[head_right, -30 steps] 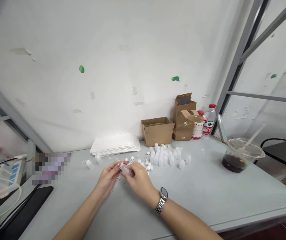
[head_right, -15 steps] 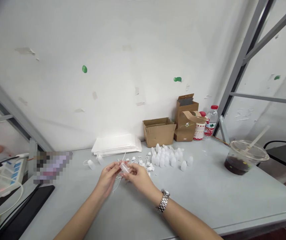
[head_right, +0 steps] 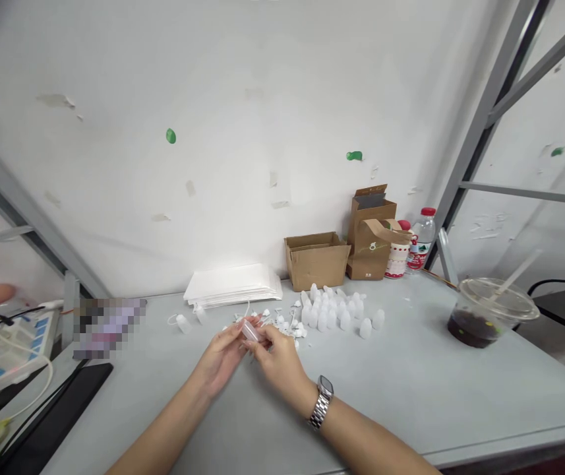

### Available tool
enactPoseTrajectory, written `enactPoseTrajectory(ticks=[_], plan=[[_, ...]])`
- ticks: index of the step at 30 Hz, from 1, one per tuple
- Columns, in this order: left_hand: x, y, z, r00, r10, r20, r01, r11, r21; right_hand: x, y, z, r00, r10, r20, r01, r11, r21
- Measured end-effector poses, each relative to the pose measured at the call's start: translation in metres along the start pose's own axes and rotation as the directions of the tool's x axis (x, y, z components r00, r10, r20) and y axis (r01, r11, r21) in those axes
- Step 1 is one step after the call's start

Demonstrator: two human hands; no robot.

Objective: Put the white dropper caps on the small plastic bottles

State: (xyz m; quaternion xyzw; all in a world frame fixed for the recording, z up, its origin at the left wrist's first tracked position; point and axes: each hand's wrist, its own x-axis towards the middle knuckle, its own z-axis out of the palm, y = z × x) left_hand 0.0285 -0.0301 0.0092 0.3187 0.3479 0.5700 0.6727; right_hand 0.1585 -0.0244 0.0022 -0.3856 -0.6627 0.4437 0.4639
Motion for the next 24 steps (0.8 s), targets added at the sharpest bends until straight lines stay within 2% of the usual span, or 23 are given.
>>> enactPoseTrajectory(ticks=[3,6,11,16,24], plan=[[0.0018,-0.0014,-0.0026,1.0,-0.006,-0.006,0.006,1.0,-0.007,0.0034,-0.0024,-0.0003,0.994,0.088,0.065,-0.096,0.985,0.146],[0.0033,-0.0003,-0.0038,0.999,-0.033,-0.015,0.032,0.998,-0.059,0.0057,-0.0038,-0.0004,0.985,0.119,0.122,-0.146,0.961,0.234],[0.0033,0.0015,-0.0017,0.997,-0.016,-0.072,0.012,0.998,-0.055,0.0045,-0.0014,0.0004,0.985,0.117,0.124,-0.144,0.96,0.242],[0.0023,-0.0019,-0.0015,1.0,-0.026,0.003,0.027,0.997,-0.068,0.0042,-0.0003,0.0013,0.987,0.116,0.113,-0.142,0.955,0.262],[0.001,-0.0013,-0.0018,0.997,-0.053,0.048,0.057,0.995,-0.086,0.0061,-0.0013,-0.001,0.983,0.122,0.137,-0.161,0.934,0.32]])
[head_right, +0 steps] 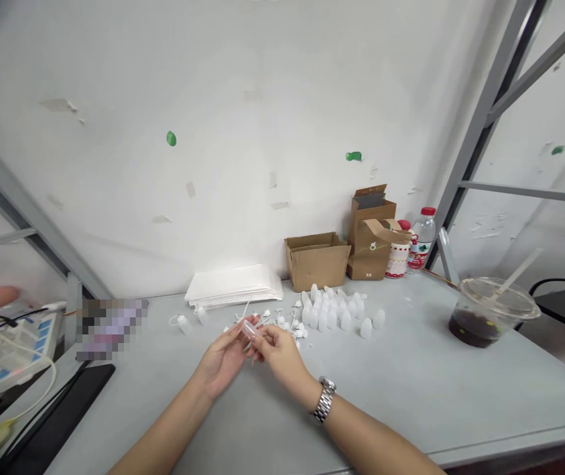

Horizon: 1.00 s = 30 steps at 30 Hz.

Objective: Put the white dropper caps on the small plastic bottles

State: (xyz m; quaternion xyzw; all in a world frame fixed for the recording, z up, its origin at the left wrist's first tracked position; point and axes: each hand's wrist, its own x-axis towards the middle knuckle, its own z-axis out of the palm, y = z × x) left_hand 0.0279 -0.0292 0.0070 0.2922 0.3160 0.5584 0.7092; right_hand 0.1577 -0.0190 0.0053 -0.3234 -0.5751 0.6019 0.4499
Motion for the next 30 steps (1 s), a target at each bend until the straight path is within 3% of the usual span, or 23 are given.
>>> enactPoseTrajectory(ticks=[3,10,16,21,30], plan=[[0.0,-0.002,0.001,1.0,0.019,0.001,-0.019,0.999,0.039,0.002,0.001,-0.002,0.999,0.011,0.038,-0.013,0.997,0.07],[0.001,-0.002,0.005,0.992,0.025,-0.126,-0.019,0.998,0.053,0.005,0.009,-0.003,0.982,0.117,0.149,-0.146,0.97,0.197],[0.003,0.0,0.002,0.981,0.1,-0.169,-0.087,0.993,0.082,0.001,0.007,0.002,0.999,0.04,-0.028,-0.04,0.999,0.017],[0.003,-0.002,0.0,0.993,0.083,-0.089,-0.073,0.992,0.107,0.001,0.006,0.002,0.999,0.05,-0.003,-0.05,0.997,0.052],[-0.004,0.005,0.009,0.998,0.06,-0.002,-0.058,0.984,0.17,0.0,-0.001,-0.002,0.972,0.141,0.188,-0.205,0.902,0.381]])
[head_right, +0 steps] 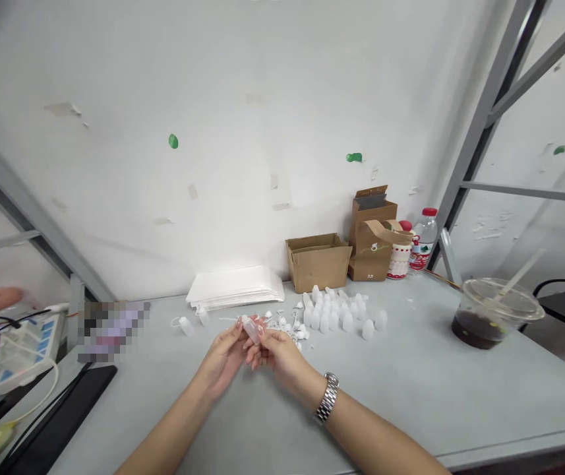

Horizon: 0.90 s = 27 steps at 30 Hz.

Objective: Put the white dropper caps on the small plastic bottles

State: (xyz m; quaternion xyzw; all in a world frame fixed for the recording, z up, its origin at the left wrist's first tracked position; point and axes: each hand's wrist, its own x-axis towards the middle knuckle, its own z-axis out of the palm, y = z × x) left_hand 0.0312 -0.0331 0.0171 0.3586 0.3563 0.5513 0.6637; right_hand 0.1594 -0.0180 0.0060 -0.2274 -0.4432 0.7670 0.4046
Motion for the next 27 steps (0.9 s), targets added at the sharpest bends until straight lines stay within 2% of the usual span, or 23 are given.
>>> enactPoseTrajectory(ticks=[5,10,12,15,17,18,19,21,24,27], plan=[[0.001,0.002,-0.002,0.999,0.031,-0.045,-0.031,0.999,0.009,0.0,0.002,0.0,1.0,0.006,-0.013,-0.007,0.999,-0.04],[0.004,-0.002,-0.006,0.991,0.094,-0.099,-0.09,0.995,0.041,0.001,0.004,0.002,0.996,-0.053,-0.068,0.039,0.979,-0.201],[0.005,0.001,-0.008,0.99,0.118,-0.083,-0.108,0.987,0.117,0.002,0.002,0.001,0.99,-0.098,-0.101,0.066,0.958,-0.28],[0.009,0.011,-0.017,0.975,0.188,-0.12,-0.135,0.927,0.349,0.004,-0.004,-0.004,0.972,-0.16,-0.174,0.095,0.937,-0.336],[0.012,0.018,-0.029,0.925,0.303,-0.229,-0.138,0.83,0.54,0.005,-0.008,-0.009,0.945,-0.208,-0.254,0.114,0.934,-0.338],[0.013,0.021,-0.035,0.876,0.388,-0.286,-0.127,0.758,0.64,0.006,-0.01,-0.012,0.928,-0.228,-0.293,0.125,0.935,-0.332],[0.014,0.023,-0.041,0.855,0.425,-0.298,-0.089,0.685,0.723,0.006,-0.012,-0.014,0.915,-0.243,-0.323,0.134,0.937,-0.323],[0.014,0.024,-0.05,0.859,0.429,-0.279,-0.012,0.562,0.827,0.007,-0.015,-0.017,0.899,-0.254,-0.358,0.146,0.942,-0.301],[0.008,0.021,-0.054,0.896,0.337,-0.289,0.149,0.385,0.911,0.008,-0.016,-0.017,0.896,-0.25,-0.367,0.149,0.948,-0.283],[0.001,0.02,-0.049,0.908,0.224,-0.354,0.342,0.092,0.935,0.006,-0.016,-0.014,0.899,-0.241,-0.365,0.135,0.947,-0.292]])
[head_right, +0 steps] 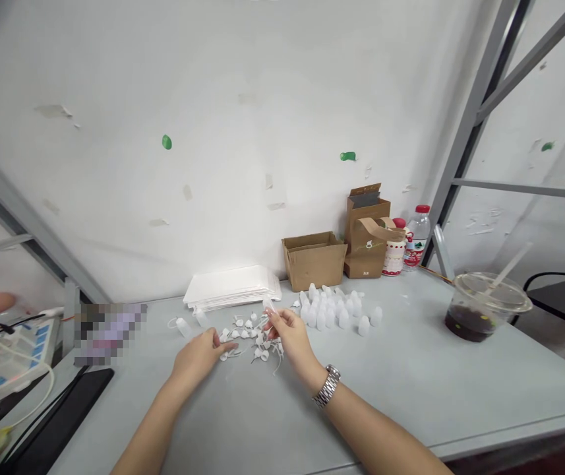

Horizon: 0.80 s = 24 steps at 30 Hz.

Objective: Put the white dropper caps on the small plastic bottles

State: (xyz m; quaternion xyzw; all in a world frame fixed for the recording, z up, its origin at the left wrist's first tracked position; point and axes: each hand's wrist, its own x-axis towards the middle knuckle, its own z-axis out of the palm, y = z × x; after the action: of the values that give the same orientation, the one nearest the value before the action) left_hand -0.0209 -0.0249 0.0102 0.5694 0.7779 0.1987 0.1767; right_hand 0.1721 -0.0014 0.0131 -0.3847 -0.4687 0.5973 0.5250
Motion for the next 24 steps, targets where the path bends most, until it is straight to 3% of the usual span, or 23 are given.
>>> enactPoseTrajectory(ticks=[4,7,9,12,15,17,19,22,24], plan=[[-0.007,0.005,-0.002,0.988,-0.041,0.148,-0.007,0.951,0.309,-0.003,0.0,0.003,1.0,-0.005,0.029,0.006,1.0,-0.015],[-0.008,0.006,-0.002,0.981,-0.001,0.195,-0.063,0.944,0.323,-0.005,0.001,0.004,0.999,0.0,0.039,0.001,0.999,-0.037],[-0.007,0.006,-0.001,0.985,0.035,0.169,-0.084,0.953,0.291,-0.005,0.002,0.004,0.999,-0.017,0.037,0.02,0.997,-0.071],[-0.002,0.005,0.0,0.997,0.072,0.036,-0.077,0.988,0.133,-0.006,0.003,0.003,0.996,-0.066,0.057,0.073,0.989,-0.126],[0.002,0.01,0.0,0.997,0.046,-0.056,-0.061,0.952,-0.299,-0.007,0.003,0.004,0.989,-0.067,0.133,0.082,0.99,-0.115],[0.002,0.015,0.001,0.999,0.034,-0.031,-0.046,0.792,-0.608,-0.008,0.004,0.005,0.979,-0.037,0.203,0.053,0.996,-0.073],[-0.001,0.022,0.003,0.996,0.071,0.048,-0.002,0.57,-0.822,-0.009,0.005,0.007,0.962,-0.009,0.274,0.022,0.999,-0.044],[-0.006,0.028,0.009,0.975,0.147,0.164,0.131,0.208,-0.969,-0.01,0.01,0.009,0.939,0.011,0.345,0.007,0.999,-0.049],[-0.009,0.03,0.013,0.966,0.158,0.203,0.196,0.057,-0.979,-0.011,0.012,0.011,0.934,0.022,0.357,0.004,0.997,-0.074]])
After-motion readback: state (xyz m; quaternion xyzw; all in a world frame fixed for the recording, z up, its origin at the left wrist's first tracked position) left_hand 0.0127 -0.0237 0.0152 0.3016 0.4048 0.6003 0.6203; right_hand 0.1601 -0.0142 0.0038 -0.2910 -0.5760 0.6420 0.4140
